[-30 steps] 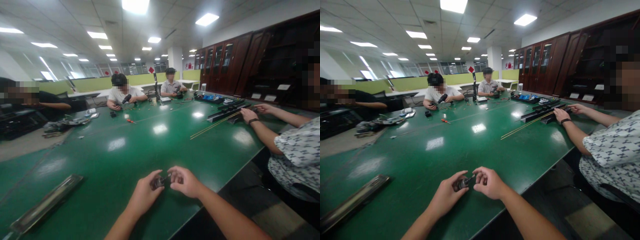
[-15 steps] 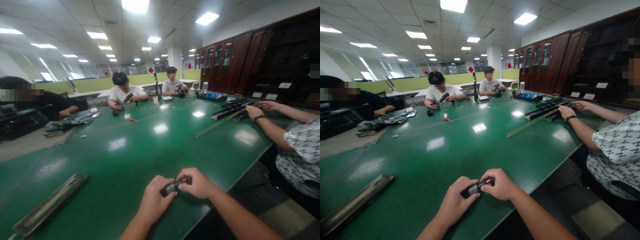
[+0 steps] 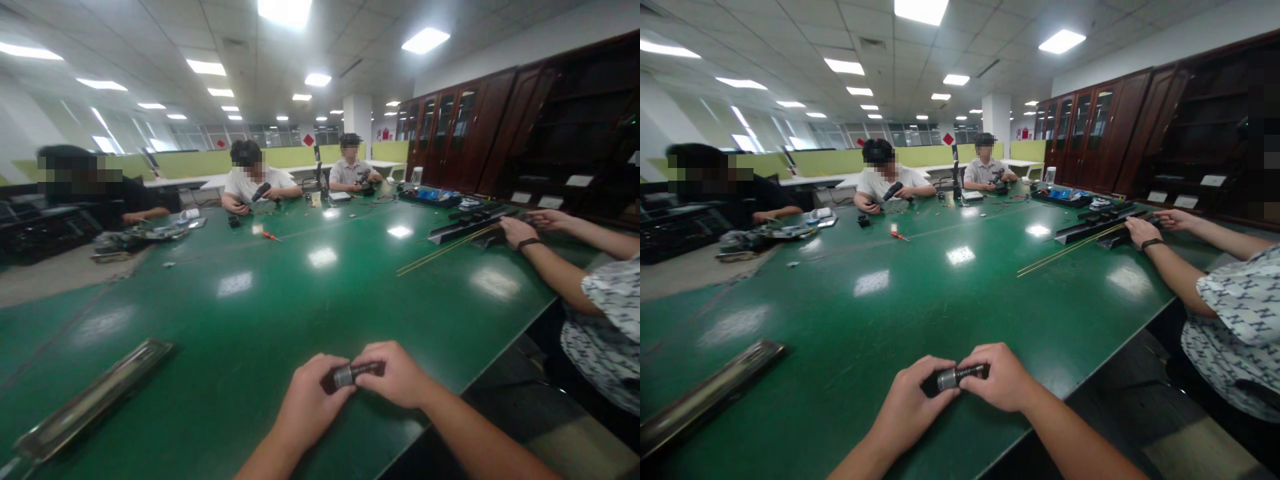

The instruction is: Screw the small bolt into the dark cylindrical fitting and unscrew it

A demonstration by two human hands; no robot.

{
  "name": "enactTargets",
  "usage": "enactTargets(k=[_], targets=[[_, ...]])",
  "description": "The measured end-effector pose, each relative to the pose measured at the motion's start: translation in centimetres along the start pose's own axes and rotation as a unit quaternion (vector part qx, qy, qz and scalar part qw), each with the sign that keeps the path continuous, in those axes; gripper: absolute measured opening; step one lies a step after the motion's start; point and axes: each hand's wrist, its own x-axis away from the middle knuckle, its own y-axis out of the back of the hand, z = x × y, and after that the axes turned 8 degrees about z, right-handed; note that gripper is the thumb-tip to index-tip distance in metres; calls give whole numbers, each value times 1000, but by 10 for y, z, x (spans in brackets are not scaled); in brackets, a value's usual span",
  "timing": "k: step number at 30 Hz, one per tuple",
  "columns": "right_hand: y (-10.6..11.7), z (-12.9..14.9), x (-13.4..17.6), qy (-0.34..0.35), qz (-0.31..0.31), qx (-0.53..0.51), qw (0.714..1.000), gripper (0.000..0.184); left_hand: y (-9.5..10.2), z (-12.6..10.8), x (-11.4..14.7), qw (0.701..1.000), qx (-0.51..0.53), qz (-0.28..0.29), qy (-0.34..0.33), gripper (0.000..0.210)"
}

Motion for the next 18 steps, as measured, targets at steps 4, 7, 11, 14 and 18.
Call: enactTargets(k=[4, 7, 11, 14, 18], targets=[[0, 0, 2, -13, 6, 22, 1000, 13, -1, -1, 1, 1000, 4, 3, -4, 24], [0, 1, 4, -18, 8, 33, 999, 12, -1, -2, 3, 1000, 3, 6, -4, 22], [-2, 2, 5, -13, 12, 41, 999, 10, 0, -3, 5, 1000, -3, 8, -6, 22], [-2, 2, 5, -2, 13, 43, 999, 8, 1, -4, 7, 1000, -8, 7, -9, 20], [-1, 3, 6, 1, 13, 49, 999, 7, 2, -4, 7, 1000, -15, 1, -12, 19]])
